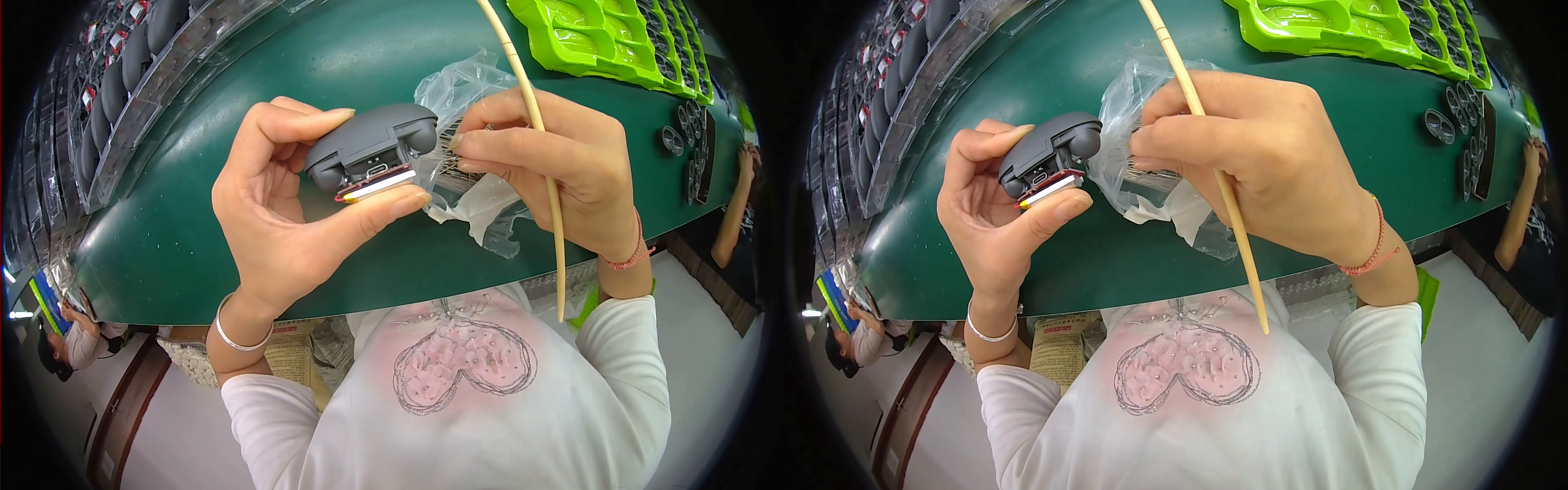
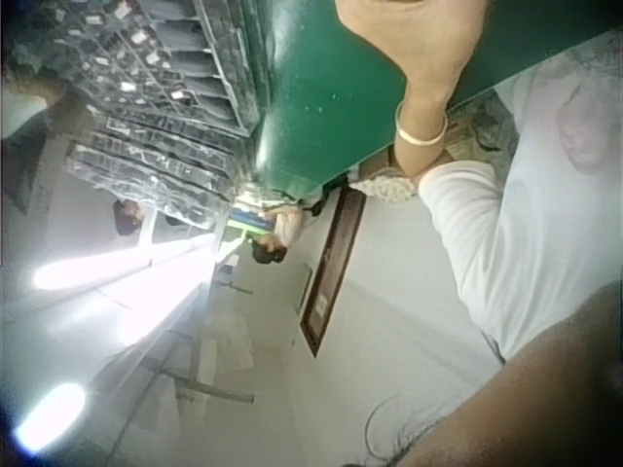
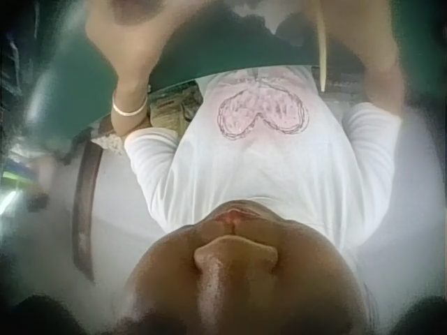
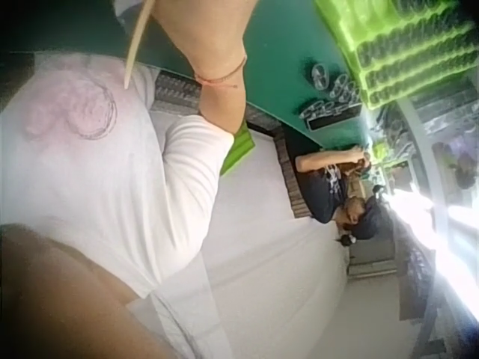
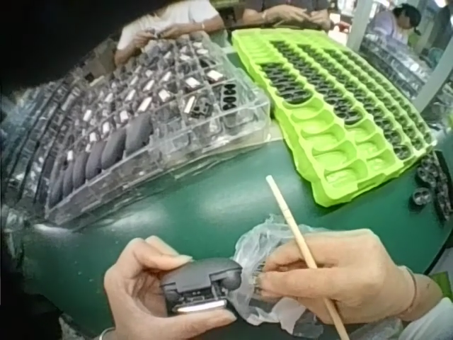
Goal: The person inserts a metal pin into the hinge of a plastic case and uses a wooden stick to push it into place before setting the case in a tray.
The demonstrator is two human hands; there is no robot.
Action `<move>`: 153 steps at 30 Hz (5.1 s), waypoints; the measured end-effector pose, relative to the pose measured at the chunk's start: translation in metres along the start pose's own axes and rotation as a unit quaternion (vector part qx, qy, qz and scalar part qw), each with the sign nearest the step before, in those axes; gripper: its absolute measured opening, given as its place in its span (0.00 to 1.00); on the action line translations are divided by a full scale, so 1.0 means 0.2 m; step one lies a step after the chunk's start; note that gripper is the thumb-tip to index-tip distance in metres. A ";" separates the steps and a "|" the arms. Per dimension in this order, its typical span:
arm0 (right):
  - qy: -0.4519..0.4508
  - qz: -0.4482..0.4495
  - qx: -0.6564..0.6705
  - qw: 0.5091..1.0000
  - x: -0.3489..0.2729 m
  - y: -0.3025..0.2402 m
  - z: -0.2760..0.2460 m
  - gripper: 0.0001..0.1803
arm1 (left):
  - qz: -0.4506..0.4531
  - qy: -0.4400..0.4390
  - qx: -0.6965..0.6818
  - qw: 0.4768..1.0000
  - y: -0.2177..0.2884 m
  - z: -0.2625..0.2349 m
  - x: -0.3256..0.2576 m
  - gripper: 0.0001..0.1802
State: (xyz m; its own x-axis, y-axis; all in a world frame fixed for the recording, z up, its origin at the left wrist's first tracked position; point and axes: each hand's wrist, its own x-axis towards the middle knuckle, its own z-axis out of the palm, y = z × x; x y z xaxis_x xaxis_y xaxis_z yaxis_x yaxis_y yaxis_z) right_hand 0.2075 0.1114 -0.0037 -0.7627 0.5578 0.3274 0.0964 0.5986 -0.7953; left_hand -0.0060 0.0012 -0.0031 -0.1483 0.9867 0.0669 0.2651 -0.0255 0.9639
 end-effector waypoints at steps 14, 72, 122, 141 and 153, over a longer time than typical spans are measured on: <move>-0.002 -0.029 0.011 1.000 0.00 -0.05 0.03 0.12 | -0.018 0.005 -0.057 0.998 0.01 0.05 -0.01 0.29; 0.027 -0.017 0.074 0.997 -0.01 -0.06 0.07 0.17 | 0.016 0.016 -0.065 0.998 0.01 0.07 -0.04 0.32; 0.050 0.129 0.533 0.835 0.01 0.06 0.00 0.20 | 0.051 0.013 -0.044 0.998 0.04 -0.01 -0.04 0.33; 0.054 0.169 0.570 0.802 0.01 0.01 0.04 0.20 | 0.044 0.028 -0.046 0.998 0.04 0.03 -0.04 0.33; 0.051 0.190 0.567 0.800 0.00 0.01 0.05 0.19 | 0.055 0.034 -0.048 0.997 0.04 0.03 -0.05 0.32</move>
State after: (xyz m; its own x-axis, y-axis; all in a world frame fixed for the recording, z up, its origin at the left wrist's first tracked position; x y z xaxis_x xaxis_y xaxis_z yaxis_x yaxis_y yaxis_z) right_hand 0.2011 0.1068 -0.0109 -0.7547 0.6538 -0.0542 -0.3763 -0.4992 -0.7805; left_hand 0.0039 -0.0082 0.0015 -0.1881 0.9642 0.1868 0.1907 -0.1507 0.9700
